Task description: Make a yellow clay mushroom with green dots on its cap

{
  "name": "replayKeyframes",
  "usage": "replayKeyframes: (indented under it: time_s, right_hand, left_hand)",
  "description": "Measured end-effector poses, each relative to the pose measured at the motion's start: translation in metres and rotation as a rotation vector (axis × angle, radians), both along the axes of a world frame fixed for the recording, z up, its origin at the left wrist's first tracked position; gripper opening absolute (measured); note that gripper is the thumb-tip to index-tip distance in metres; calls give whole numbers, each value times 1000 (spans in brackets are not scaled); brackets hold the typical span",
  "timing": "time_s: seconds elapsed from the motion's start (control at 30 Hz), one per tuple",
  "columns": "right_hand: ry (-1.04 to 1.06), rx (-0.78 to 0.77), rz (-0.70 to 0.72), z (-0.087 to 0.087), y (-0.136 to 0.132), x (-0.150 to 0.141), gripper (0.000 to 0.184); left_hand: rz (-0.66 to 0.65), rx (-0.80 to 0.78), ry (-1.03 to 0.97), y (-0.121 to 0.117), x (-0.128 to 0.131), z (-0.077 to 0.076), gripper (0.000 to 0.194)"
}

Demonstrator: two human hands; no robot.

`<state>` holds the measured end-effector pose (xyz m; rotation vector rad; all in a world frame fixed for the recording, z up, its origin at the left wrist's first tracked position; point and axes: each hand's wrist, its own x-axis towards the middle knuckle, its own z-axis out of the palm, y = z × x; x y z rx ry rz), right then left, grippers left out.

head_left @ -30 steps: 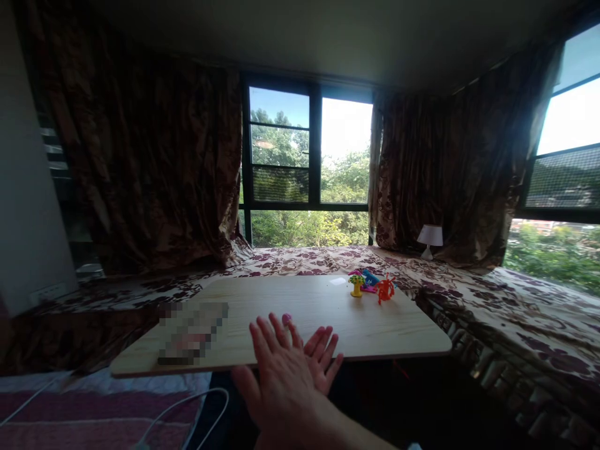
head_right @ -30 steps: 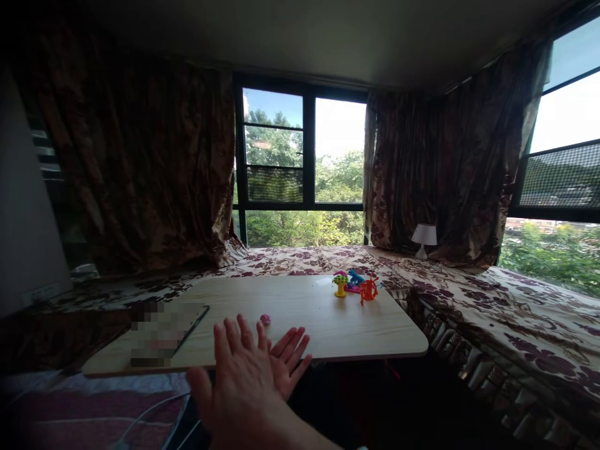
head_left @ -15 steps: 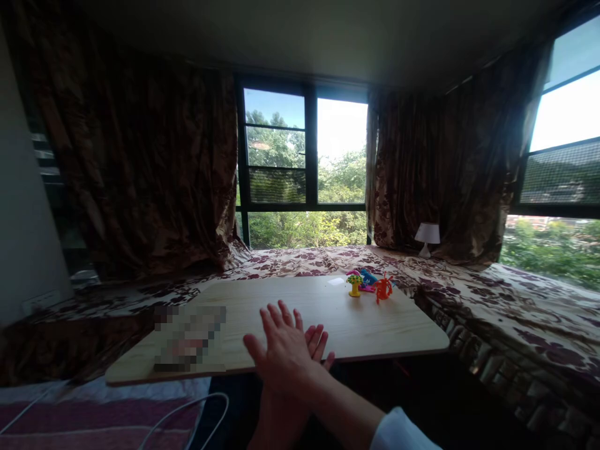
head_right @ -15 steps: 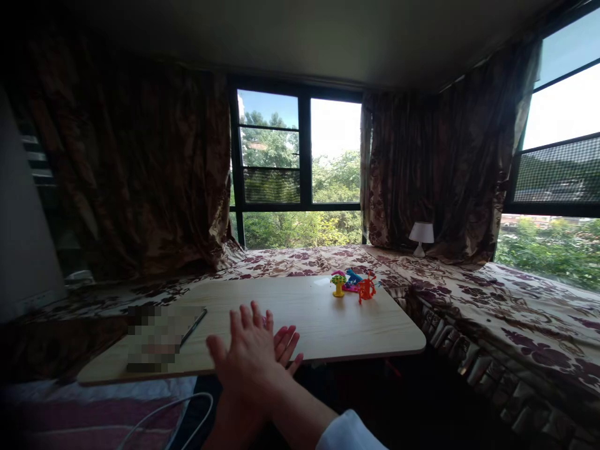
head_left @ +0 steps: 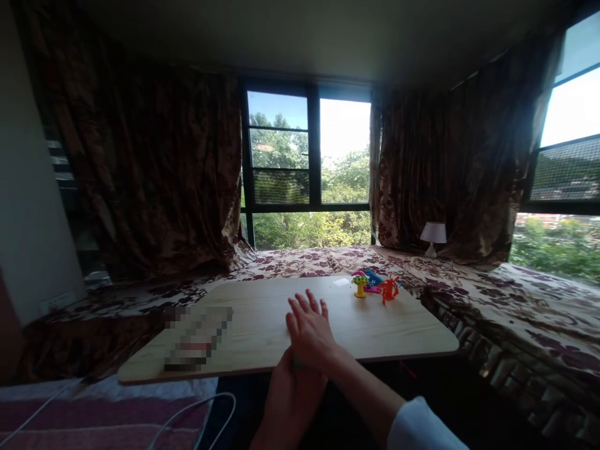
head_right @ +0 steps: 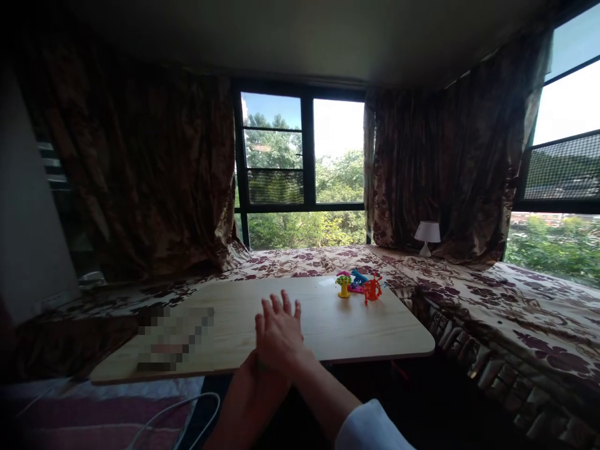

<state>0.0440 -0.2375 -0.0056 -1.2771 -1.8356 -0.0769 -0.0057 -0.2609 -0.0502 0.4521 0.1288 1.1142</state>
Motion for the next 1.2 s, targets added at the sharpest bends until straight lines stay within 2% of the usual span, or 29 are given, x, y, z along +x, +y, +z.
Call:
replayKeyframes:
  time_s: [0.07,0.13,0.17,0.27,0.33,0.43,0.57,0.67,0.77,0.9,1.07,1.2]
  right_hand:
    - [2,-27,5,4,16,27,33]
    - [31,-98,51,2,18,53,32]
    - [58,-143,91,-1,14,64,33]
    - [106,-123,277,-11,-8,85,29]
    - [63,-129,378,-17,-23,86,33]
    - [54,-99,441,-22,-33,78,36]
    - [166,-56,426,-21,-29,72,17]
    - [211,-22,387,-18,-29,75,15]
    - [177,-32,408,-16,-31,81,14]
    - [166,-49,439,-14,-31,85,33]
    - [227,29,397,-13,-29,79,13]
    - [230,14,409,-10,-30,77,15]
  left_hand:
    - [-4,-14,-30,3,1,3,34]
    - [-35,-101,-58,7,1,1,29]
    - [-44,-166,-62,8,0,-1,26]
    - [-46,-297,-54,8,-1,-4,21]
    - [-59,-273,-48,4,-1,0,21]
    - [-59,-176,-24,-3,-2,9,23]
    - [-70,-73,73,-7,-6,7,23]
    - [-54,-65,136,-5,-6,-2,18]
    - [-28,-73,128,-4,-5,-7,16]
    - [-9,-122,164,-5,-6,-4,17]
    - [-49,-67,240,-8,-8,0,24]
    - [-23,-96,251,-9,-7,-1,20]
